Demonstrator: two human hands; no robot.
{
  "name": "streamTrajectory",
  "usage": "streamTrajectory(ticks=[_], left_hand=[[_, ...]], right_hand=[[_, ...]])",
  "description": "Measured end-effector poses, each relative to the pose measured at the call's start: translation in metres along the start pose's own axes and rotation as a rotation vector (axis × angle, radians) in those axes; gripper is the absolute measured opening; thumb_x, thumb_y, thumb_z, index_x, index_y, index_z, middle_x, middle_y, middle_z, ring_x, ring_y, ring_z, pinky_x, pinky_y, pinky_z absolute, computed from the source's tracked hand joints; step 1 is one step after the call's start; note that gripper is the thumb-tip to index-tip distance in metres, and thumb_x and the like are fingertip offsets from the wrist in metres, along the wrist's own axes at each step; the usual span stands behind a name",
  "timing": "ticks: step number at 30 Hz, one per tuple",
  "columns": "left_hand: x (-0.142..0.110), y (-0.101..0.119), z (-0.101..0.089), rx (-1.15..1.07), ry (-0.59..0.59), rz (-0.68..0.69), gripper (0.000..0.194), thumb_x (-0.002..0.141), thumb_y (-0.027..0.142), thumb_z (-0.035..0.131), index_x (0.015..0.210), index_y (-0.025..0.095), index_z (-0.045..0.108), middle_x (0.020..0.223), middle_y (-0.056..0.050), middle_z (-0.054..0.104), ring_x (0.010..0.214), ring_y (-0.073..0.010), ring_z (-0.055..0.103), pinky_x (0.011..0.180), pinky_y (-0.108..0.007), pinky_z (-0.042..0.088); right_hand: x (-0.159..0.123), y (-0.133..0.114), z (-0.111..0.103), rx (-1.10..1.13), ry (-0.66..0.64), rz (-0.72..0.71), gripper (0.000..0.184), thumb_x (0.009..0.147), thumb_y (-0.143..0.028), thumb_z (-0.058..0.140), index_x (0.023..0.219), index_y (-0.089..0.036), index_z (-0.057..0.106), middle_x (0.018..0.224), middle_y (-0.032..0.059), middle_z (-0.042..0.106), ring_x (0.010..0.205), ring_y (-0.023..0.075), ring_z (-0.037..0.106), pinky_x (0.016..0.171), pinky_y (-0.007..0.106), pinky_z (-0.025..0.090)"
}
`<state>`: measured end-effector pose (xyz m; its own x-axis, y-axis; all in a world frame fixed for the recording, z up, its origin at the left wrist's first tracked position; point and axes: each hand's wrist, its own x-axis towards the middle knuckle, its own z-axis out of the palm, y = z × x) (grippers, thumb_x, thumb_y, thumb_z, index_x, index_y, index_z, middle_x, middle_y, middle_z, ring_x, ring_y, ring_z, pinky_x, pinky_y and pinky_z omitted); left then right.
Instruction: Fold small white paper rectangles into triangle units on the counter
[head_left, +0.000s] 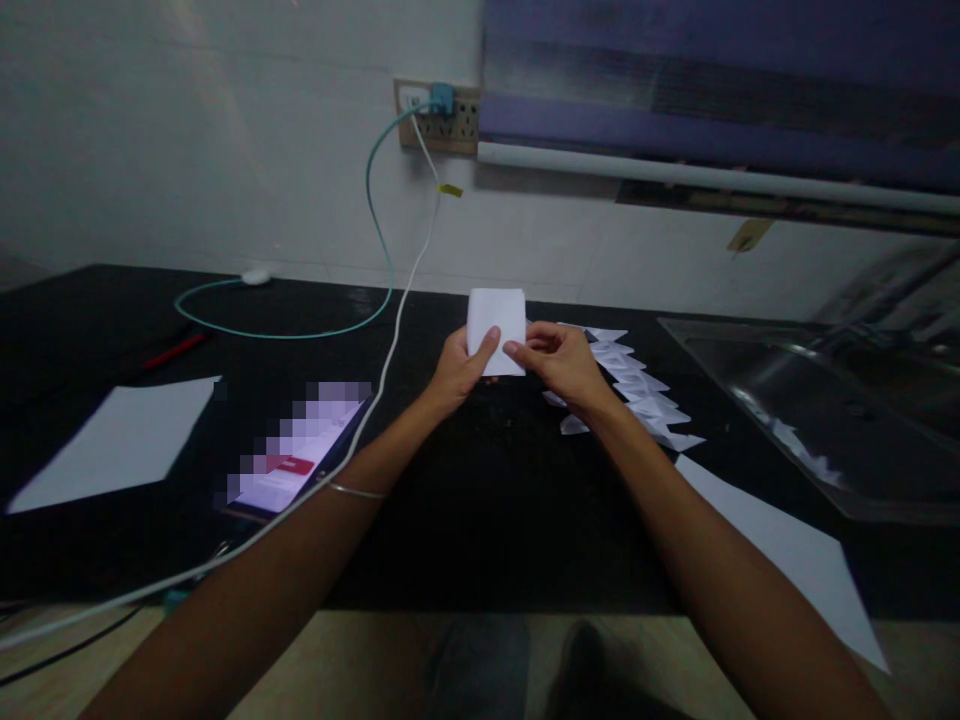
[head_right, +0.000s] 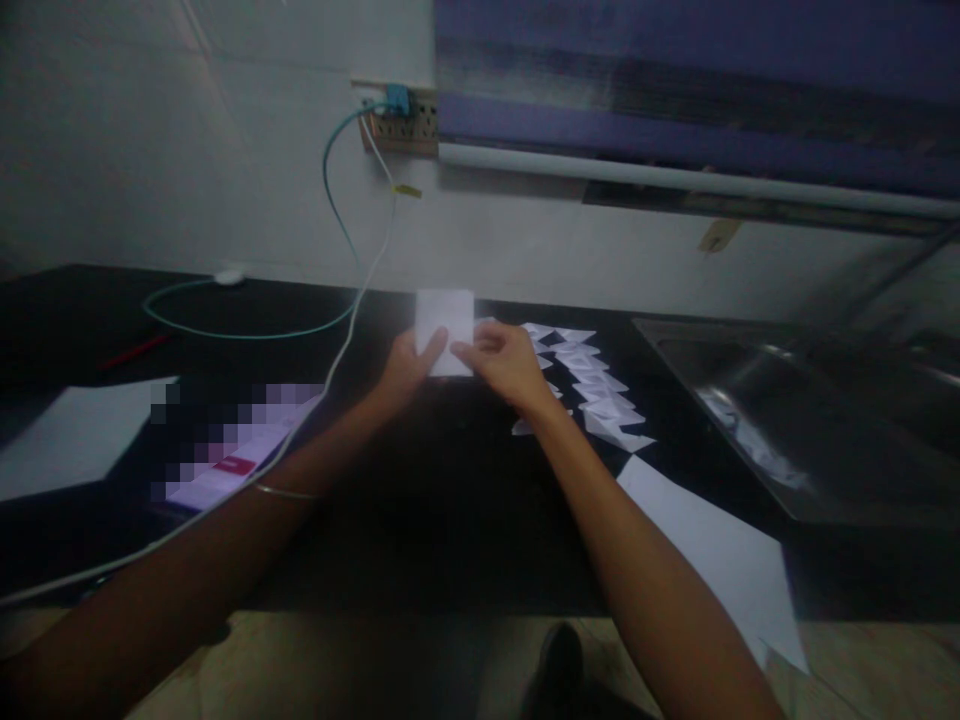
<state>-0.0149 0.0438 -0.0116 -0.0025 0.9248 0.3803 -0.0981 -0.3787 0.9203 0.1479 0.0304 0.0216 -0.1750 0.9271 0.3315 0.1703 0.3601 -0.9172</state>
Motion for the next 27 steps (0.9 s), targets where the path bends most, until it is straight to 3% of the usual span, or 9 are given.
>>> streamTrajectory(ticks=[4, 8, 17, 27], left_hand=[[0.001, -0.002, -0.003, -0.039, -0.113, -0.099, 0.051, 0.076, 0.065, 0.079, 0.079, 0.016, 0.066, 0.062, -0.005, 0.067, 0.045, -0.0111, 0.057, 0.041, -0.023, 0.045], [0.000, 0.001, -0.004, -0.033, -0.172, -0.107, 0.054, 0.073, 0.066, 0.080, 0.076, 0.014, 0.066, 0.060, -0.005, 0.067, 0.045, -0.0098, 0.056, 0.042, -0.021, 0.044], [-0.005, 0.011, 0.000, 0.076, -0.120, -0.010, 0.043, 0.080, 0.057, 0.077, 0.072, 0.016, 0.065, 0.055, -0.002, 0.063, 0.042, -0.0082, 0.051, 0.042, -0.022, 0.040], [-0.006, 0.013, 0.001, 0.126, -0.085, 0.038, 0.043, 0.080, 0.055, 0.076, 0.067, 0.017, 0.062, 0.052, 0.000, 0.060, 0.043, -0.0081, 0.051, 0.044, -0.021, 0.040]], right_hand=[[0.001, -0.003, -0.002, 0.070, 0.012, 0.014, 0.036, 0.069, -0.051, 0.086, 0.083, -0.020, 0.074, 0.083, 0.0061, 0.077, 0.074, 0.0187, 0.068, 0.067, 0.034, 0.054], [0.003, 0.000, -0.005, 0.110, 0.027, 0.005, 0.034, 0.069, -0.048, 0.087, 0.085, -0.021, 0.075, 0.087, 0.0067, 0.079, 0.076, 0.0197, 0.070, 0.073, 0.037, 0.057], [0.004, 0.000, -0.008, 0.092, 0.012, -0.017, 0.025, 0.073, -0.039, 0.085, 0.085, -0.020, 0.075, 0.085, 0.0064, 0.079, 0.074, 0.0186, 0.069, 0.071, 0.035, 0.054], [0.006, 0.004, -0.009, 0.109, -0.026, -0.035, 0.026, 0.076, -0.043, 0.083, 0.087, -0.020, 0.075, 0.084, 0.0050, 0.077, 0.072, 0.0176, 0.066, 0.071, 0.035, 0.054]])
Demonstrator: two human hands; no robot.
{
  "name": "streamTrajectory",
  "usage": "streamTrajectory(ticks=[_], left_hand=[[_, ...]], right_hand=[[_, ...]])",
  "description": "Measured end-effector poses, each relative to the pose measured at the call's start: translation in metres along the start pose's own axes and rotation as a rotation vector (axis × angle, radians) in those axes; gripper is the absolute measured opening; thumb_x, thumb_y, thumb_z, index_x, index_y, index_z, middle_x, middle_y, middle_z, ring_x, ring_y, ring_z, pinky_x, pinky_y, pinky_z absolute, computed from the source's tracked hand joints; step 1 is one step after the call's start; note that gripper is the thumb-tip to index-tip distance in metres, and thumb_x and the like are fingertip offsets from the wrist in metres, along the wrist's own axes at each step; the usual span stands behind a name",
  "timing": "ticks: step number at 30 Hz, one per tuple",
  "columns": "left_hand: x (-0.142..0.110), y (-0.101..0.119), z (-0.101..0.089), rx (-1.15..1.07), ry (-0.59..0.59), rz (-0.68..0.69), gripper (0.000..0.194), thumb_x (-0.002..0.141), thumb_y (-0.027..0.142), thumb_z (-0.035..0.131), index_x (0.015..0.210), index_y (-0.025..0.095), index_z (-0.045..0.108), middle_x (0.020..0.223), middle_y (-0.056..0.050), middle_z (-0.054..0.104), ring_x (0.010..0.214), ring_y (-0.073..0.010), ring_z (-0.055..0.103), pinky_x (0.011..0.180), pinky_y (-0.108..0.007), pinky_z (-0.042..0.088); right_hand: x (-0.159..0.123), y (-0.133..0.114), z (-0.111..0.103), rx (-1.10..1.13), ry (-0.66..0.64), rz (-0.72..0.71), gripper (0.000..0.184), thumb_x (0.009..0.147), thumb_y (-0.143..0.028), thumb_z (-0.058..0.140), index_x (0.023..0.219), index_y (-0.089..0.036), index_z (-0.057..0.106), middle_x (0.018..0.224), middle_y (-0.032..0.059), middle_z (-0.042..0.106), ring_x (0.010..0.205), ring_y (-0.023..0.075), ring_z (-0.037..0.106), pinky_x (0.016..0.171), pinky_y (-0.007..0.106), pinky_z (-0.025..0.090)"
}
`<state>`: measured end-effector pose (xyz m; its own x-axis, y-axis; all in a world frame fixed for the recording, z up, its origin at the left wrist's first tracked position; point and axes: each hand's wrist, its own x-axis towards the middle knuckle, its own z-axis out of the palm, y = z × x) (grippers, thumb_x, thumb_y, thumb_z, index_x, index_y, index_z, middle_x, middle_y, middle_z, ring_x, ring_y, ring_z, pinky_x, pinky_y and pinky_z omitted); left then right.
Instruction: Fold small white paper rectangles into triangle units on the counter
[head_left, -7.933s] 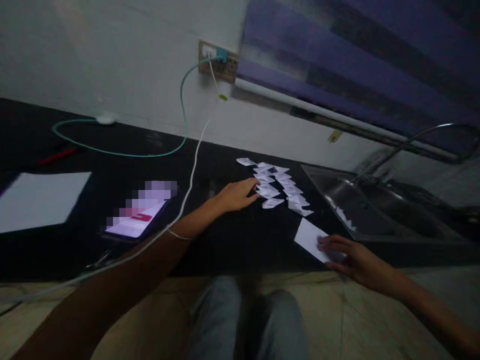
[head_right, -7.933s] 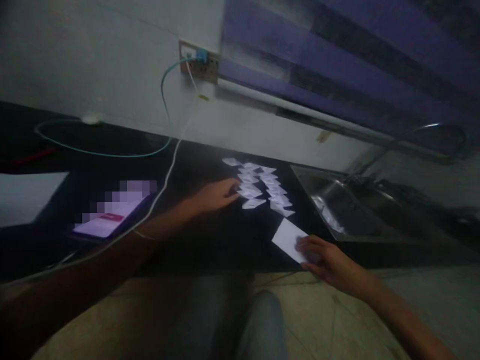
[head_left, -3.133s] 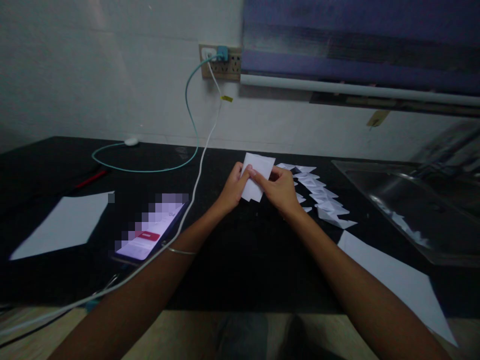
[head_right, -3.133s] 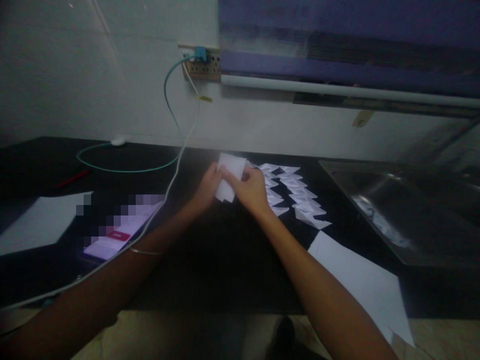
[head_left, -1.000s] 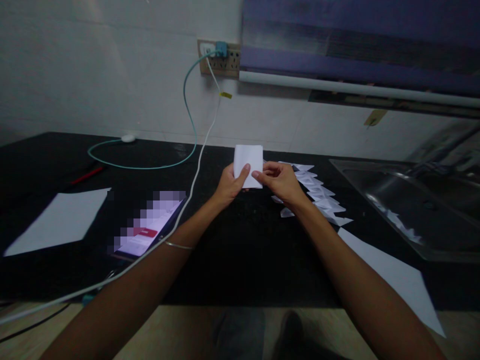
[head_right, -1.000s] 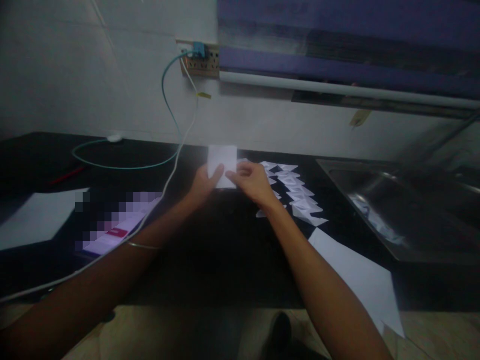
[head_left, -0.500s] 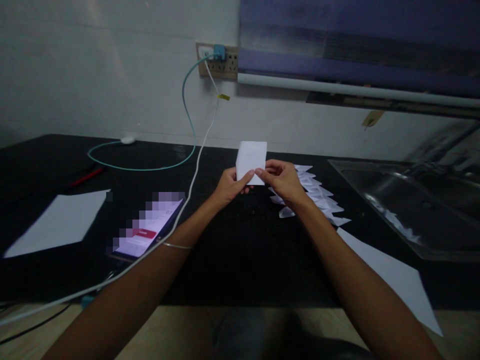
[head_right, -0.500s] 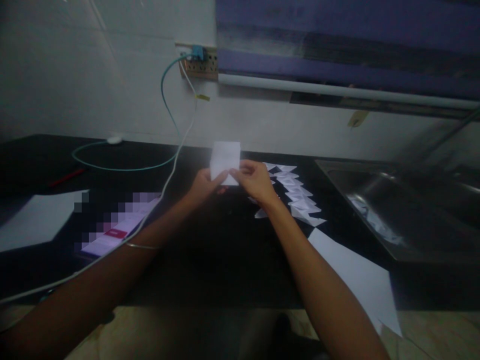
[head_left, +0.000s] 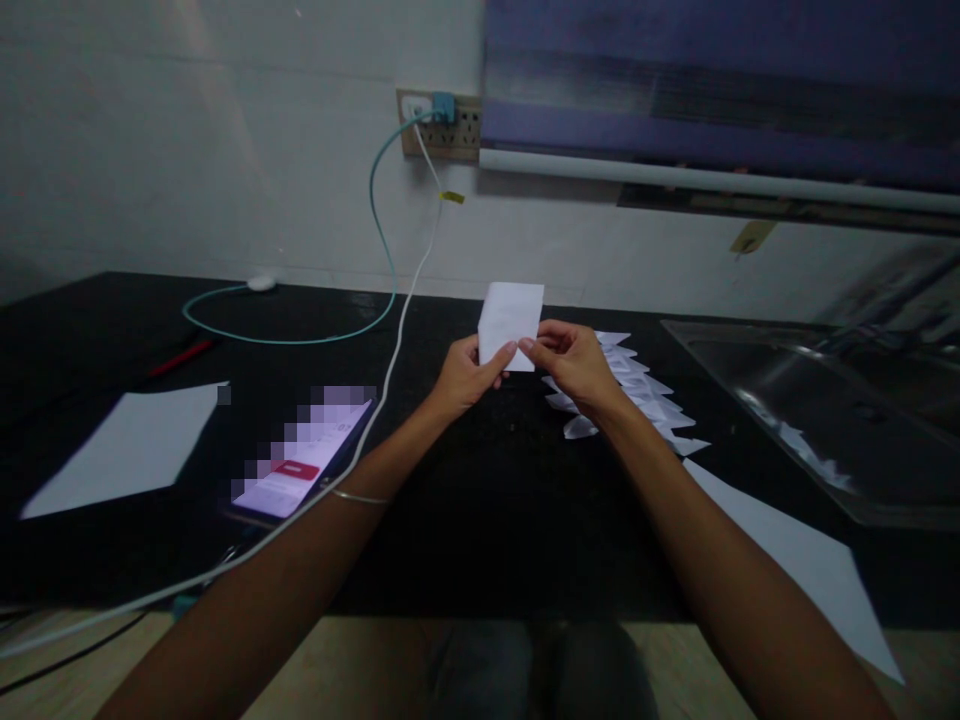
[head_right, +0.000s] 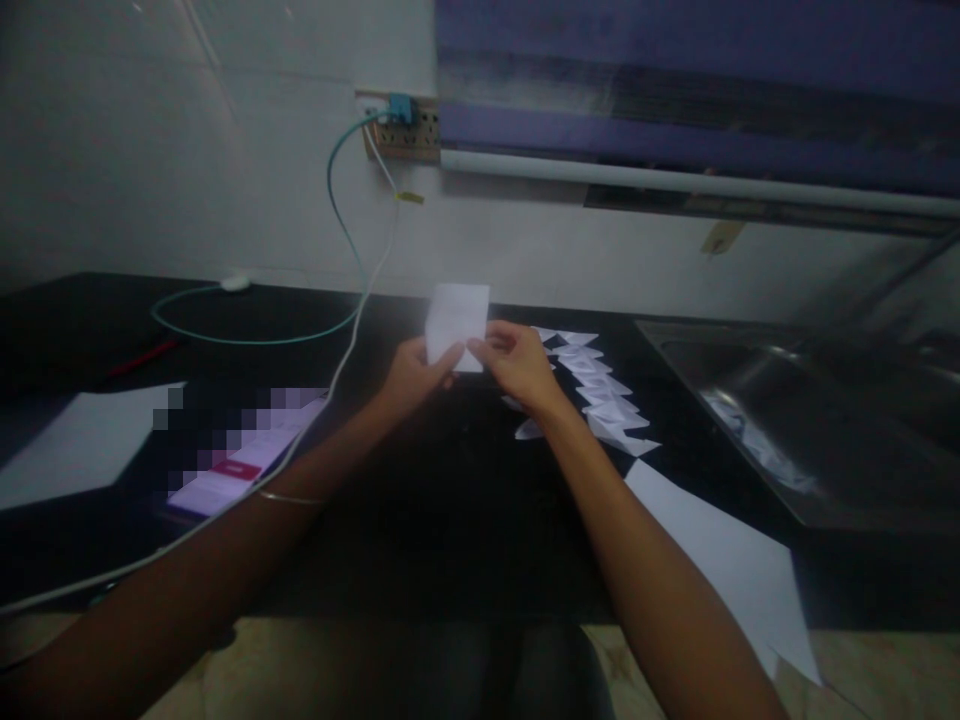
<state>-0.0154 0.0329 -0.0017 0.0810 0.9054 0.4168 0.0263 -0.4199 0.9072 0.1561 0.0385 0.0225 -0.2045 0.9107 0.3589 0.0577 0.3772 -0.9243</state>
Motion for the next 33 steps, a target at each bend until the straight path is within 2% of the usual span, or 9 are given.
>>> streamTrajectory(ticks=[12, 16, 21, 26, 30, 33], left_hand=[[-0.002, 0.007, 0.003, -0.064, -0.001, -0.036, 0.038, 0.078, 0.049, 0.079, 0.071, 0.015, 0.063, 0.053, 0.002, 0.059, 0.043, -0.0070, 0.050, 0.044, -0.021, 0.039], [-0.001, 0.002, -0.001, -0.108, -0.079, -0.053, 0.042, 0.075, 0.054, 0.080, 0.070, 0.015, 0.064, 0.055, 0.001, 0.061, 0.044, -0.0068, 0.051, 0.044, -0.021, 0.039], [0.001, -0.001, -0.008, -0.145, -0.189, -0.060, 0.050, 0.078, 0.061, 0.074, 0.062, 0.015, 0.063, 0.054, 0.000, 0.061, 0.045, -0.0057, 0.050, 0.045, -0.020, 0.035], [0.004, -0.001, -0.010, -0.161, -0.221, -0.060, 0.051, 0.077, 0.062, 0.076, 0.061, 0.014, 0.066, 0.052, -0.002, 0.063, 0.043, -0.0056, 0.050, 0.044, -0.020, 0.034], [0.006, -0.004, -0.009, -0.130, -0.234, -0.098, 0.052, 0.080, 0.062, 0.074, 0.063, 0.013, 0.067, 0.057, -0.007, 0.070, 0.043, -0.0075, 0.053, 0.044, -0.022, 0.036], [0.006, -0.006, -0.007, -0.102, -0.260, -0.109, 0.057, 0.085, 0.066, 0.068, 0.066, 0.013, 0.067, 0.059, -0.009, 0.071, 0.043, -0.0087, 0.056, 0.044, -0.022, 0.036]], right_hand=[[-0.001, 0.000, -0.001, 0.056, -0.039, -0.004, 0.029, 0.074, -0.048, 0.085, 0.084, -0.023, 0.075, 0.085, 0.0046, 0.077, 0.083, 0.0215, 0.072, 0.080, 0.038, 0.057], [-0.001, -0.003, -0.001, 0.045, 0.007, 0.007, 0.028, 0.073, -0.046, 0.086, 0.081, -0.023, 0.073, 0.081, 0.0042, 0.076, 0.076, 0.0195, 0.069, 0.076, 0.037, 0.056], [0.000, -0.005, -0.003, 0.026, 0.082, 0.012, 0.027, 0.071, -0.043, 0.087, 0.081, -0.022, 0.073, 0.080, 0.0042, 0.076, 0.071, 0.0171, 0.065, 0.069, 0.035, 0.052], [0.001, -0.004, -0.004, 0.019, 0.123, -0.003, 0.026, 0.069, -0.040, 0.087, 0.078, -0.021, 0.072, 0.077, 0.0040, 0.075, 0.070, 0.0167, 0.065, 0.069, 0.034, 0.052], [0.003, -0.002, -0.006, -0.006, 0.126, -0.006, 0.027, 0.067, -0.040, 0.087, 0.082, -0.021, 0.074, 0.076, 0.0036, 0.074, 0.072, 0.0178, 0.066, 0.070, 0.035, 0.052], [0.004, -0.001, -0.011, -0.035, 0.134, -0.013, 0.025, 0.069, -0.039, 0.085, 0.078, -0.020, 0.071, 0.073, 0.0025, 0.070, 0.067, 0.0155, 0.062, 0.064, 0.032, 0.048]])
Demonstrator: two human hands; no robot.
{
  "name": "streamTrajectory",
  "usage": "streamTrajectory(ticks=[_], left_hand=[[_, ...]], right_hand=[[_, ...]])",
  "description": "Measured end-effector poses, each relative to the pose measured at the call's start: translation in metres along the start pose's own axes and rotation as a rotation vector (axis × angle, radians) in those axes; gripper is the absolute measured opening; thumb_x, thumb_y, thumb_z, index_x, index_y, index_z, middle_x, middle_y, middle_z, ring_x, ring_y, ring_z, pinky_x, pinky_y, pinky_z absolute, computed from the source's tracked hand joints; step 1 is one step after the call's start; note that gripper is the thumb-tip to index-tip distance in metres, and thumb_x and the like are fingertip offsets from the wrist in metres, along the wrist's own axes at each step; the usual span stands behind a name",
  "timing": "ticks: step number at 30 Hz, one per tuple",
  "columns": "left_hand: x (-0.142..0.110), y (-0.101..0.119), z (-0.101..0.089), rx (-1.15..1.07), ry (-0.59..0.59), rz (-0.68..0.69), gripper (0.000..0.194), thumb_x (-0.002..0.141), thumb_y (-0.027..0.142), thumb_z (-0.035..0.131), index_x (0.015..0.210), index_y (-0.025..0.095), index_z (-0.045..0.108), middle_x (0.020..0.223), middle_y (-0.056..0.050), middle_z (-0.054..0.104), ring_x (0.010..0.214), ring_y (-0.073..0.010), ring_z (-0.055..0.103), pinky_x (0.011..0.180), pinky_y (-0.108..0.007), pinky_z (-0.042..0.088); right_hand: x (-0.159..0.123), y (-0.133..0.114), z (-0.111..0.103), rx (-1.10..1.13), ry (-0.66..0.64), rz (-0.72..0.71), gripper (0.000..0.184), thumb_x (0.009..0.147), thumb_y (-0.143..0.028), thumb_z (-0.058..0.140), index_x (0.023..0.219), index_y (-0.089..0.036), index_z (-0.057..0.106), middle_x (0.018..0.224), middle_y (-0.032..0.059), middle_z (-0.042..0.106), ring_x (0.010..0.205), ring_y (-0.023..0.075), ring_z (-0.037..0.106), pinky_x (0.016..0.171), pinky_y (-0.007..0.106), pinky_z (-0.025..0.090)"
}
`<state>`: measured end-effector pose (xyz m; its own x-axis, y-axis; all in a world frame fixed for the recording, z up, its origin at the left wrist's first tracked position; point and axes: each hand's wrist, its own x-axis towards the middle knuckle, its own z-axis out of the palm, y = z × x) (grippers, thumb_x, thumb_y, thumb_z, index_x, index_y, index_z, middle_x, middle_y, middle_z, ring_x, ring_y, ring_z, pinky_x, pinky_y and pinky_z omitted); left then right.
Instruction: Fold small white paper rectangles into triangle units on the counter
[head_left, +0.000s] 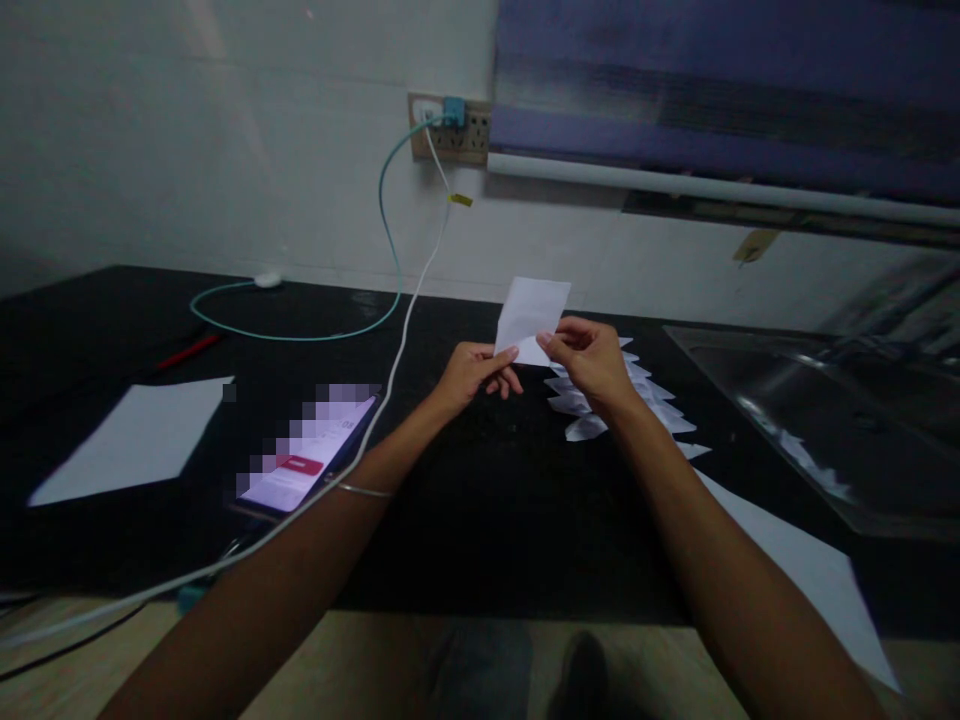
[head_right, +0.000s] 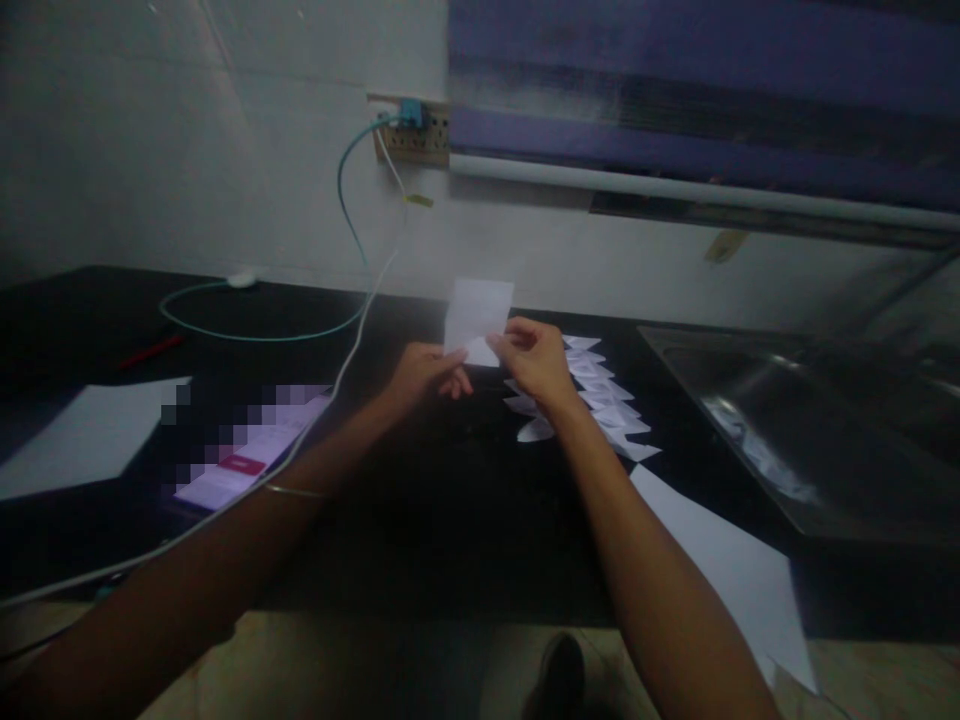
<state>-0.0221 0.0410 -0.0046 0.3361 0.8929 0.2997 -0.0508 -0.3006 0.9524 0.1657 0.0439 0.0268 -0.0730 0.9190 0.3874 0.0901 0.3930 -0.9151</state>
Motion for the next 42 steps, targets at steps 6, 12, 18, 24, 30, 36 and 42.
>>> streamTrajectory(ticks=[6, 12, 18, 24, 30, 36, 42], left_hand=[[-0.002, -0.004, 0.003, 0.144, -0.020, 0.066, 0.074, 0.089, 0.084, 0.041, 0.057, 0.018, 0.056, 0.042, 0.002, 0.049, 0.039, -0.0073, 0.044, 0.045, -0.022, 0.033], [-0.002, -0.001, 0.000, 0.061, -0.005, 0.090, 0.069, 0.087, 0.084, 0.047, 0.057, 0.021, 0.045, 0.047, 0.004, 0.046, 0.043, -0.0079, 0.039, 0.049, -0.025, 0.032], [-0.005, 0.003, 0.000, 0.177, -0.031, 0.140, 0.069, 0.091, 0.078, 0.048, 0.052, 0.021, 0.045, 0.048, 0.004, 0.042, 0.047, -0.0088, 0.037, 0.055, -0.026, 0.033], [-0.005, 0.003, -0.001, 0.136, 0.049, 0.142, 0.069, 0.092, 0.079, 0.046, 0.053, 0.021, 0.043, 0.047, 0.005, 0.040, 0.047, -0.0094, 0.036, 0.055, -0.027, 0.033], [-0.005, 0.004, -0.002, 0.092, 0.046, 0.103, 0.070, 0.088, 0.082, 0.048, 0.054, 0.021, 0.043, 0.045, 0.004, 0.042, 0.043, -0.0081, 0.037, 0.050, -0.025, 0.032], [-0.002, -0.005, -0.003, 0.059, 0.056, -0.028, 0.075, 0.091, 0.085, 0.038, 0.055, 0.020, 0.051, 0.043, 0.000, 0.050, 0.037, -0.0089, 0.043, 0.042, -0.024, 0.033], [-0.003, -0.007, -0.002, 0.206, 0.081, 0.055, 0.080, 0.091, 0.086, 0.032, 0.050, 0.019, 0.049, 0.040, 0.001, 0.046, 0.036, -0.0076, 0.040, 0.041, -0.023, 0.029]], right_hand=[[0.004, -0.003, -0.012, 0.019, 0.095, -0.029, 0.028, 0.070, -0.040, 0.083, 0.069, -0.020, 0.064, 0.058, -0.0043, 0.052, 0.052, 0.0083, 0.039, 0.051, 0.027, 0.029], [0.003, -0.001, -0.009, 0.046, 0.037, 0.023, 0.029, 0.067, -0.040, 0.086, 0.070, -0.020, 0.064, 0.061, -0.0028, 0.058, 0.053, 0.0084, 0.044, 0.051, 0.026, 0.033], [-0.001, 0.005, -0.002, 0.059, -0.019, 0.135, 0.029, 0.070, -0.043, 0.086, 0.077, -0.021, 0.067, 0.071, 0.0003, 0.066, 0.063, 0.0130, 0.059, 0.059, 0.030, 0.052], [-0.005, 0.005, 0.003, 0.116, -0.078, 0.212, 0.031, 0.070, -0.044, 0.088, 0.084, -0.022, 0.070, 0.079, 0.0028, 0.073, 0.071, 0.0159, 0.068, 0.073, 0.035, 0.061], [-0.006, 0.004, 0.001, 0.091, -0.144, 0.213, 0.027, 0.073, -0.040, 0.087, 0.086, -0.020, 0.076, 0.084, 0.0073, 0.079, 0.069, 0.0150, 0.070, 0.072, 0.034, 0.061], [-0.010, -0.003, -0.001, 0.059, -0.316, 0.284, 0.024, 0.071, -0.036, 0.089, 0.077, -0.017, 0.075, 0.074, 0.0067, 0.077, 0.069, 0.0157, 0.072, 0.069, 0.031, 0.061], [-0.010, 0.000, 0.000, 0.036, -0.378, 0.309, 0.024, 0.075, -0.040, 0.087, 0.079, -0.019, 0.076, 0.080, 0.0064, 0.077, 0.070, 0.0152, 0.071, 0.068, 0.030, 0.060]])
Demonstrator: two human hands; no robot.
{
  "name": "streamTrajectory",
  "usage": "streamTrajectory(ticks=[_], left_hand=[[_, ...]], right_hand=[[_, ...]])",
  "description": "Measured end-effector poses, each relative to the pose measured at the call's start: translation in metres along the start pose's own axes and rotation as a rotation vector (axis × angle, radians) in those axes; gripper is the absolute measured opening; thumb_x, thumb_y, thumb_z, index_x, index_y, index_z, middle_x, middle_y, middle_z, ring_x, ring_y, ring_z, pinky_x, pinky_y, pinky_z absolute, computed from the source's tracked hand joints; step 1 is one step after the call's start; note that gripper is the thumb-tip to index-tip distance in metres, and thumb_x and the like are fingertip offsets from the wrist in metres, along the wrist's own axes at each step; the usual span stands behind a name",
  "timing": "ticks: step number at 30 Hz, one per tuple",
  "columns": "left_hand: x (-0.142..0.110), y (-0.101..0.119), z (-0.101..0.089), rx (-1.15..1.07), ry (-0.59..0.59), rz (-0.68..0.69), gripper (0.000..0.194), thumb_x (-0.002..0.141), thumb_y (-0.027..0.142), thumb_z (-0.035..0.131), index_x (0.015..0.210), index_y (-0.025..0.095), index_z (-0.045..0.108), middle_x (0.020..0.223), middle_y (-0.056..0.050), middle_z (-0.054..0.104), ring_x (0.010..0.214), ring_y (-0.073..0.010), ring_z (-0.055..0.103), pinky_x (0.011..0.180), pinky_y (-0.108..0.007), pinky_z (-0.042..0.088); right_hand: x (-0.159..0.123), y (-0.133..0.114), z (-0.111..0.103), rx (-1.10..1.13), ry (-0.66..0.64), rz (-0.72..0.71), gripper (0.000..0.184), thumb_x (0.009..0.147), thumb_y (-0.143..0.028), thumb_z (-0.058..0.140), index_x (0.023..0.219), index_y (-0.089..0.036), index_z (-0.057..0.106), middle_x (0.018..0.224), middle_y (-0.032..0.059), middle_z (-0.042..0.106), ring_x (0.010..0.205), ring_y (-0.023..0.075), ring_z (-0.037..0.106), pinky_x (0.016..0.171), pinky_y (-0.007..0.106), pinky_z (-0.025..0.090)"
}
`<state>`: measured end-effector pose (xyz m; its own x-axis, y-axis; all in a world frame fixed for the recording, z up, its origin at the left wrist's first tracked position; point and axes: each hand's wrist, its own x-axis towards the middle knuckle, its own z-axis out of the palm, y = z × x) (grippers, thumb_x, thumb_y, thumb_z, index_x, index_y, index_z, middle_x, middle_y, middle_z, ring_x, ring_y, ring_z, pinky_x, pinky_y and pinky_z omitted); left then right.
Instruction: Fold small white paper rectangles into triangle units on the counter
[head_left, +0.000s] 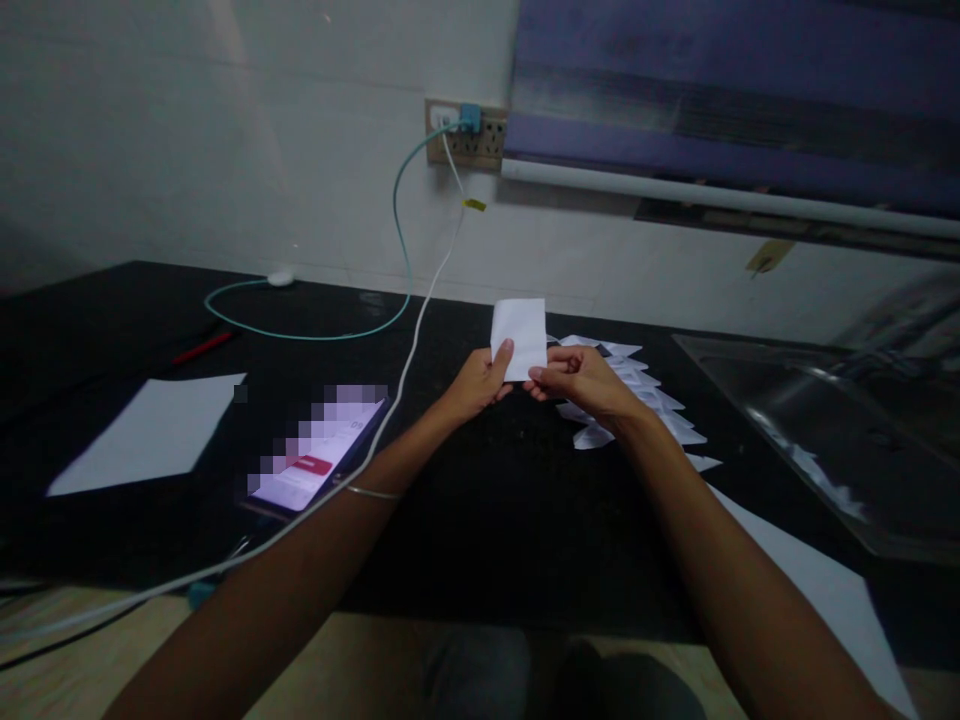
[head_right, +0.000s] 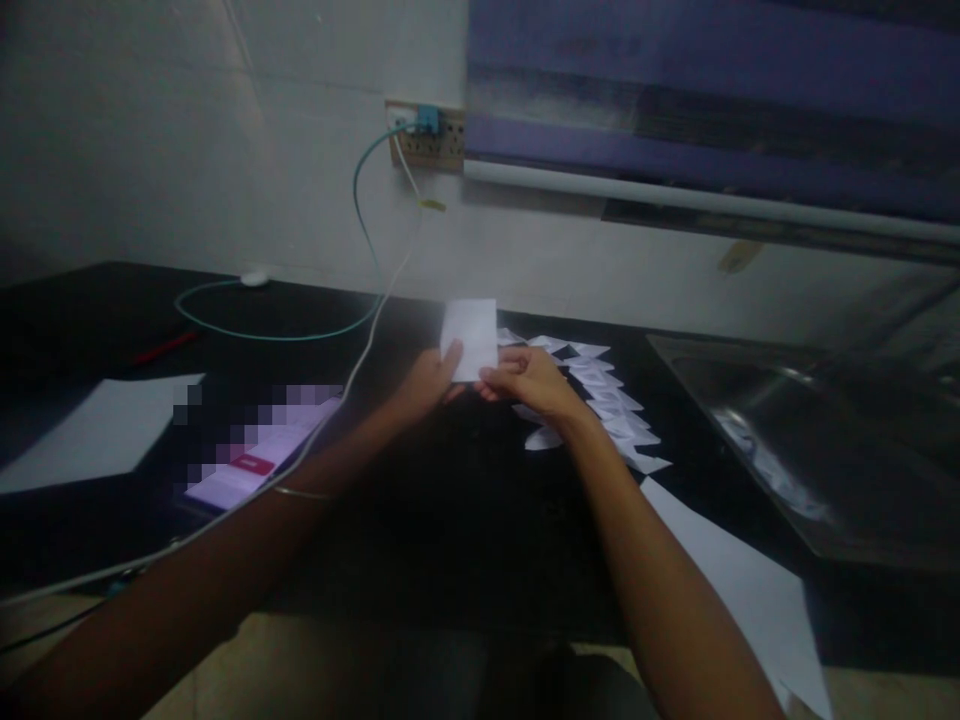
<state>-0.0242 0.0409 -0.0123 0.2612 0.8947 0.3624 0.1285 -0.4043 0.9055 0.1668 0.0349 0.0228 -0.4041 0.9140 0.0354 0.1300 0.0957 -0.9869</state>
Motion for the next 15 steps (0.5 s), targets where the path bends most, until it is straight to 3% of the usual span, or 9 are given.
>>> streamTrajectory(ticks=[3, 8, 15], left_hand=[[-0.003, 0.007, 0.001, -0.002, -0.038, -0.007, 0.080, 0.090, 0.088, 0.030, 0.051, 0.020, 0.049, 0.039, 0.003, 0.043, 0.034, -0.0074, 0.038, 0.040, -0.024, 0.026], [-0.004, 0.011, 0.001, -0.026, -0.105, -0.025, 0.079, 0.091, 0.086, 0.031, 0.052, 0.020, 0.050, 0.038, 0.003, 0.042, 0.035, -0.0075, 0.037, 0.041, -0.024, 0.028], [0.002, -0.001, 0.001, -0.063, 0.061, 0.001, 0.076, 0.082, 0.091, 0.042, 0.055, 0.020, 0.049, 0.047, 0.002, 0.046, 0.044, -0.0097, 0.040, 0.043, -0.025, 0.026]], right_hand=[[0.004, 0.004, 0.001, 0.006, 0.084, -0.011, 0.028, 0.079, -0.048, 0.082, 0.076, -0.022, 0.074, 0.077, 0.0043, 0.074, 0.067, 0.0144, 0.067, 0.065, 0.031, 0.058], [0.007, 0.008, 0.000, -0.075, 0.258, -0.147, 0.034, 0.078, -0.051, 0.081, 0.066, -0.023, 0.065, 0.060, -0.0019, 0.060, 0.055, 0.0120, 0.052, 0.058, 0.032, 0.052], [0.005, 0.005, -0.001, -0.079, 0.260, -0.164, 0.037, 0.076, -0.050, 0.083, 0.061, -0.024, 0.060, 0.060, -0.0012, 0.057, 0.056, 0.0129, 0.050, 0.059, 0.035, 0.053]])
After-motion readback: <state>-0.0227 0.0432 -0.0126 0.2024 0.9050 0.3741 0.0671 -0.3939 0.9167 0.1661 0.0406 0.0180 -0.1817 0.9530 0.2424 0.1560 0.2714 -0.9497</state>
